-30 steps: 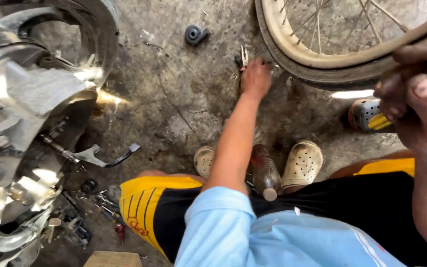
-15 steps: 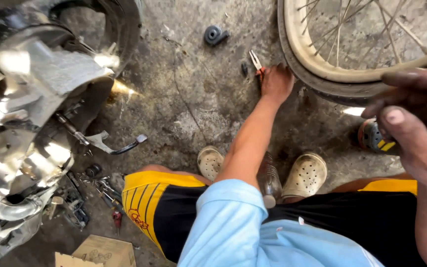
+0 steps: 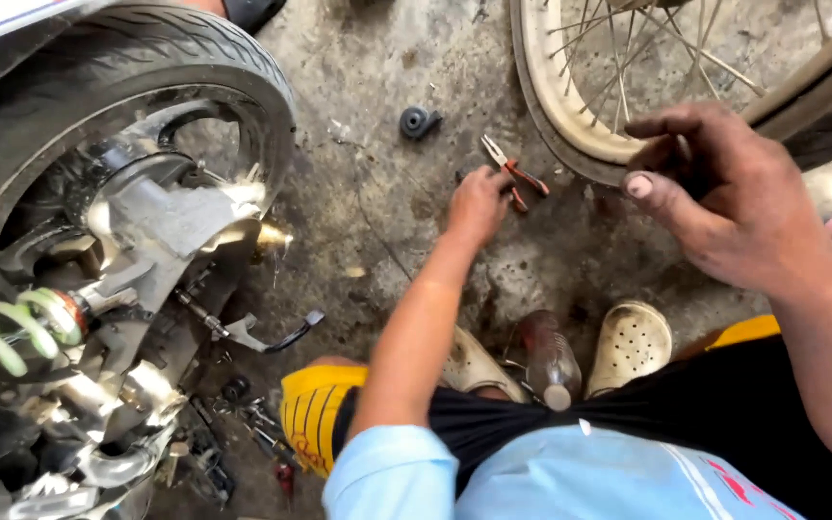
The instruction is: Disassembling and inspecting a small motorcycle component using pliers and a screwdriver in a repair shop.
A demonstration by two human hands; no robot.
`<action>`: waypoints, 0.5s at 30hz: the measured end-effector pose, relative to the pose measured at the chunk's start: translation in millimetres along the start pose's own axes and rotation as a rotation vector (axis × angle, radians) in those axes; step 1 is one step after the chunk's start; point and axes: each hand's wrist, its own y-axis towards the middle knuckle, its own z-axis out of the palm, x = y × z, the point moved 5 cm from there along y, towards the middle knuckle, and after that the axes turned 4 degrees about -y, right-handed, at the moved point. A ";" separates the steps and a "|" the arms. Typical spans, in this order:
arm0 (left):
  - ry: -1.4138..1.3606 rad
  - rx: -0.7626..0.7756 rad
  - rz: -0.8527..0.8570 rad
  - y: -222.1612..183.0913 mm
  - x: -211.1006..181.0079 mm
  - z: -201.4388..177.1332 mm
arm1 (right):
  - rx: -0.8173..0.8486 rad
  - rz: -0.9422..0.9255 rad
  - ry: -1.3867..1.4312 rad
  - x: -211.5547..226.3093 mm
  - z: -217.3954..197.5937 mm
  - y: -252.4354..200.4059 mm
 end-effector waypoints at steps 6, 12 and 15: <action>-0.096 -0.315 -0.235 -0.5 96.0 64.0 | -0.127 -0.027 0.191 -27.2 9.8 -28.7; -0.035 -0.237 -0.313 -5.3 104.3 81.5 | -0.097 -0.088 0.192 -31.0 12.3 -20.7; 0.034 -0.231 -0.322 5.6 110.3 98.7 | -0.093 -0.120 0.117 -19.7 10.7 -16.4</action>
